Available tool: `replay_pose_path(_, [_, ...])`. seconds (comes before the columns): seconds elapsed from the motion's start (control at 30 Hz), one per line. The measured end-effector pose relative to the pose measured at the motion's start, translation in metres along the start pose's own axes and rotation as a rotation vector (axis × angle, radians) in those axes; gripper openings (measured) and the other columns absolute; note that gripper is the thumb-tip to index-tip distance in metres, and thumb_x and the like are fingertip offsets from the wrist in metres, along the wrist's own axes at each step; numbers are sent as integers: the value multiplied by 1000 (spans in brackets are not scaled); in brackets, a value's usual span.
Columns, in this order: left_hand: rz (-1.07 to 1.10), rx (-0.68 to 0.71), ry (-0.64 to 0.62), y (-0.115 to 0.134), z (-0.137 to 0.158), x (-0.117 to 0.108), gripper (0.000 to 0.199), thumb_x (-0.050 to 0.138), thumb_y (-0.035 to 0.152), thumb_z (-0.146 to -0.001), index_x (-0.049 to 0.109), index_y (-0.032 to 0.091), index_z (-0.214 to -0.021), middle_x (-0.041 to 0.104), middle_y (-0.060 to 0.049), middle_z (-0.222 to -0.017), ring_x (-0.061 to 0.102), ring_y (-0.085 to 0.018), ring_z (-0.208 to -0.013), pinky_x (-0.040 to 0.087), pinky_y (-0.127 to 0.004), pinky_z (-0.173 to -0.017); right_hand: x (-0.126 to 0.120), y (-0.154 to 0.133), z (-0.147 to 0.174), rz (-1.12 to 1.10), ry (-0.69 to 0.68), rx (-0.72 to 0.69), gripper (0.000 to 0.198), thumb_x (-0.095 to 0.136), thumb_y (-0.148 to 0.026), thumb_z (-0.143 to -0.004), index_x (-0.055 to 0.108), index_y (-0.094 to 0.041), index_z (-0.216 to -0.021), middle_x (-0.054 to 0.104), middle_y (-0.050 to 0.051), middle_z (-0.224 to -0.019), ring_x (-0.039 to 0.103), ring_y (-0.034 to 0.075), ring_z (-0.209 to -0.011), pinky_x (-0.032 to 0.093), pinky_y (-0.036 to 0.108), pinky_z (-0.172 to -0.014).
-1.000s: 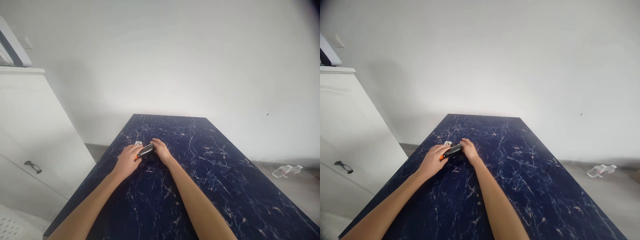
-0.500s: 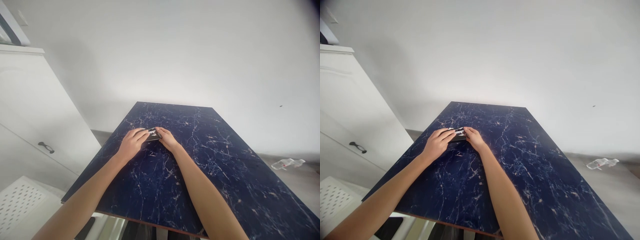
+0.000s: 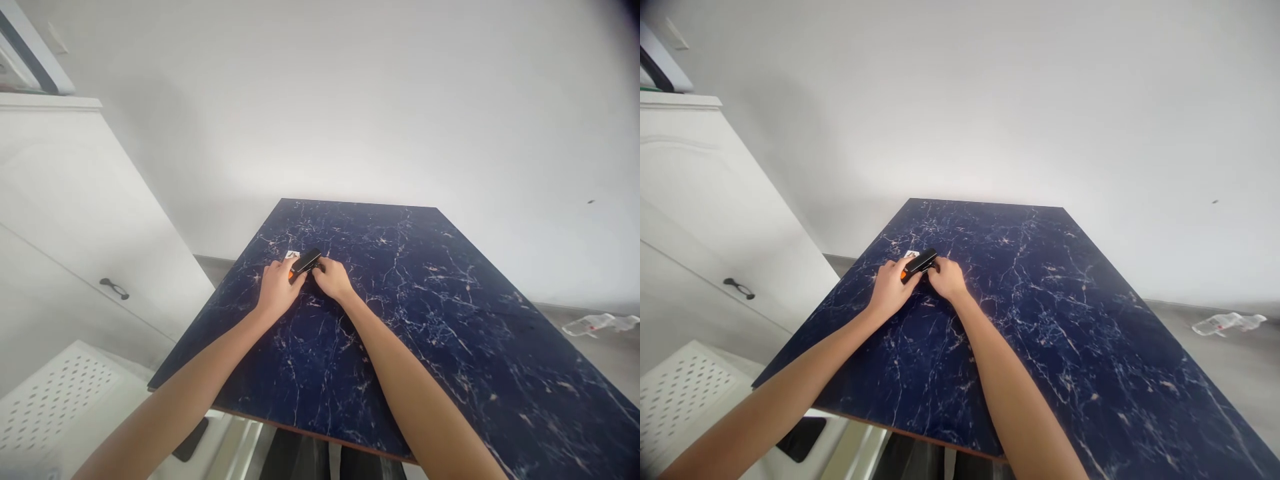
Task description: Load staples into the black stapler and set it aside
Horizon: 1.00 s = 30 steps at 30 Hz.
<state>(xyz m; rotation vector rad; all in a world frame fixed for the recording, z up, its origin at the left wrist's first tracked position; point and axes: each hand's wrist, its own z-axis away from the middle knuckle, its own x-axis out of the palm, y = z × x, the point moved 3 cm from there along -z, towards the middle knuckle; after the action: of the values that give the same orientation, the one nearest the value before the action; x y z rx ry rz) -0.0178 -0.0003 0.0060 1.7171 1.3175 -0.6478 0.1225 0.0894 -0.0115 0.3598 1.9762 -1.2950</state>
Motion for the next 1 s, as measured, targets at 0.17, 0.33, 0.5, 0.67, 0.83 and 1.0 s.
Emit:
replay_pose_path(0.17, [-58,14,-39,-9,-7,8,35,62,33,-95,60,25,-129,73,-10,-103,55,-36,-112,41,-49,-94,8,-4,7,193,89,16,26,49,-29,-95,66,-17,-110,71,13,-107,65,25,-97,46,33,-85])
replay_pose_path(0.33, [-52,8,-31,-21,-16,8,37,62,32,-95,59,23,-131,73,-12,-111,52,-36,-121,38,-53,-102,19,-15,7,334,24,63,32,51,-41,-97,64,-20,-117,68,14,-114,66,29,-102,47,39,-88])
replay_pose_path(0.5, [32,85,-197,-43,-15,-9,59,67,42,-89,53,23,-143,56,-14,-144,49,-37,-131,41,-51,-106,28,-25,-3,343,-9,-8,30,52,-39,-96,64,-20,-117,69,13,-109,66,28,-98,47,38,-84])
replay_pose_path(0.67, [65,101,-421,-69,-10,-31,67,72,43,-81,55,27,-144,43,-12,-156,47,-38,-137,41,-49,-111,25,-20,0,363,26,-42,20,48,-21,-93,66,-16,-100,67,14,-106,65,25,-99,47,33,-85])
replay_pose_path(0.83, [157,62,-467,-81,-17,-42,53,68,32,-80,64,28,-133,53,-7,-148,54,-31,-132,46,-39,-109,23,-22,2,378,1,-75,21,50,-26,-93,65,-16,-105,66,12,-108,64,25,-100,47,33,-85])
replay_pose_path(1.0, [85,-114,-257,-95,-24,-53,52,54,11,-82,65,25,-130,67,-4,-132,64,-26,-118,51,-35,-99,23,-25,2,378,-47,-56,27,46,-30,-97,60,-18,-117,69,12,-113,66,26,-100,47,33,-84])
